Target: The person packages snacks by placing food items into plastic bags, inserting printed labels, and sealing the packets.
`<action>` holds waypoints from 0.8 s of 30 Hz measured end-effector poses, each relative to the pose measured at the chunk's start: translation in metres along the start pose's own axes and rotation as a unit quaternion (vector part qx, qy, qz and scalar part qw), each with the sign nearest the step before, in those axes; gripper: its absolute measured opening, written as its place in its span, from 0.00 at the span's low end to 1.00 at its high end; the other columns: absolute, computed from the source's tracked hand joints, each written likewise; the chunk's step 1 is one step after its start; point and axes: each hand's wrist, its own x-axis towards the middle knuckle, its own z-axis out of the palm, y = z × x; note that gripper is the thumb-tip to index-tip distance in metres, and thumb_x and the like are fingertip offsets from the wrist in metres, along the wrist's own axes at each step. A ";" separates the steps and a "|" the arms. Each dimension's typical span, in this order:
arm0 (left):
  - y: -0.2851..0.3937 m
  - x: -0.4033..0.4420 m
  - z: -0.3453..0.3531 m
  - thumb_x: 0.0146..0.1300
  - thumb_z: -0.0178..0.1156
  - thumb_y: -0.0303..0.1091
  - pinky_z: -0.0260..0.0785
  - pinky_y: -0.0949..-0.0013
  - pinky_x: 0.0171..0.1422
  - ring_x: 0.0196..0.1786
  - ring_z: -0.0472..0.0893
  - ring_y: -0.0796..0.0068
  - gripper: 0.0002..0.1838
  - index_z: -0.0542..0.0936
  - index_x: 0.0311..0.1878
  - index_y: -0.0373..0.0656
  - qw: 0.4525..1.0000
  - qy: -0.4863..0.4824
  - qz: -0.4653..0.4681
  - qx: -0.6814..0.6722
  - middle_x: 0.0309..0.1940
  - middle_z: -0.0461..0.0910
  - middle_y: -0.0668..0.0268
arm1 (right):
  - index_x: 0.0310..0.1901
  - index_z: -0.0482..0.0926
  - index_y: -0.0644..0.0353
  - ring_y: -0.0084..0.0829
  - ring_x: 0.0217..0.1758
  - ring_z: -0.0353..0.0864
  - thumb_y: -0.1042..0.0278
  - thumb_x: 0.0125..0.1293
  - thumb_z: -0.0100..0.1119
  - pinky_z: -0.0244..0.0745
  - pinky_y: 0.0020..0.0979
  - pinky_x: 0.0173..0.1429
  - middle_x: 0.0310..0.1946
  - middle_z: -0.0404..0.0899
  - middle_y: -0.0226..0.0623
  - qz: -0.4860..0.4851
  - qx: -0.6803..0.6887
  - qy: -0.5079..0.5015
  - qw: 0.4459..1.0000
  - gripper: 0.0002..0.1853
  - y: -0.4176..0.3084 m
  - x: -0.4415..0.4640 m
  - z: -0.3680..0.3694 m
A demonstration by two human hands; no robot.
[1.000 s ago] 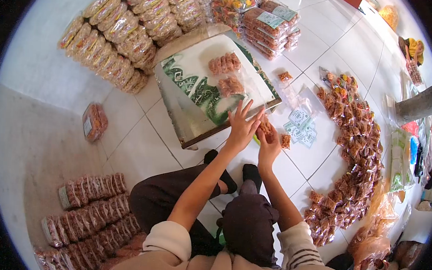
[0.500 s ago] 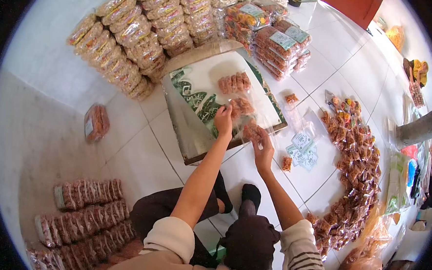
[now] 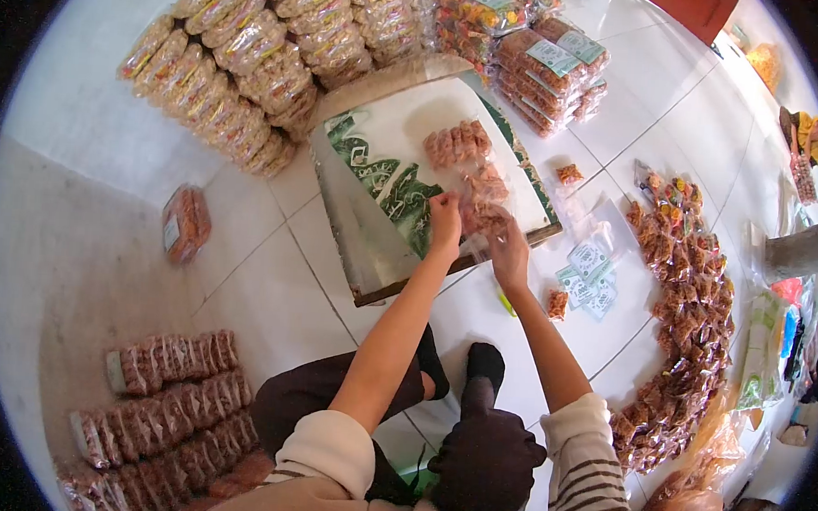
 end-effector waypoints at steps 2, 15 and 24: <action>0.004 -0.007 0.003 0.61 0.50 0.45 0.64 0.75 0.36 0.34 0.70 0.80 0.17 0.66 0.43 0.40 0.998 -0.021 -0.029 -0.042 0.33 0.71 0.66 | 0.53 0.66 0.61 0.38 0.51 0.71 0.78 0.52 0.54 0.63 0.31 0.55 0.49 0.70 0.45 0.039 0.076 0.012 0.996 0.23 -0.005 0.002 0.006; -0.001 -0.024 0.007 0.63 0.45 0.48 0.63 0.62 0.49 0.46 0.72 0.60 0.25 0.62 0.52 0.35 0.992 0.007 0.072 0.108 0.42 0.72 0.50 | 0.50 0.69 0.60 0.41 0.47 0.65 0.78 0.50 0.57 0.63 0.35 0.51 0.42 0.62 0.43 -0.033 -0.047 0.155 0.986 0.22 0.007 0.020 0.033; 0.010 -0.045 -0.006 0.63 0.41 0.30 0.63 0.49 0.34 0.33 0.74 0.41 0.19 0.55 0.57 0.41 0.910 0.022 0.209 0.357 0.30 0.75 0.42 | 0.51 0.66 0.63 0.44 0.46 0.68 0.79 0.50 0.56 0.66 0.34 0.49 0.42 0.64 0.47 -0.051 -0.054 0.071 0.995 0.23 0.022 0.025 0.045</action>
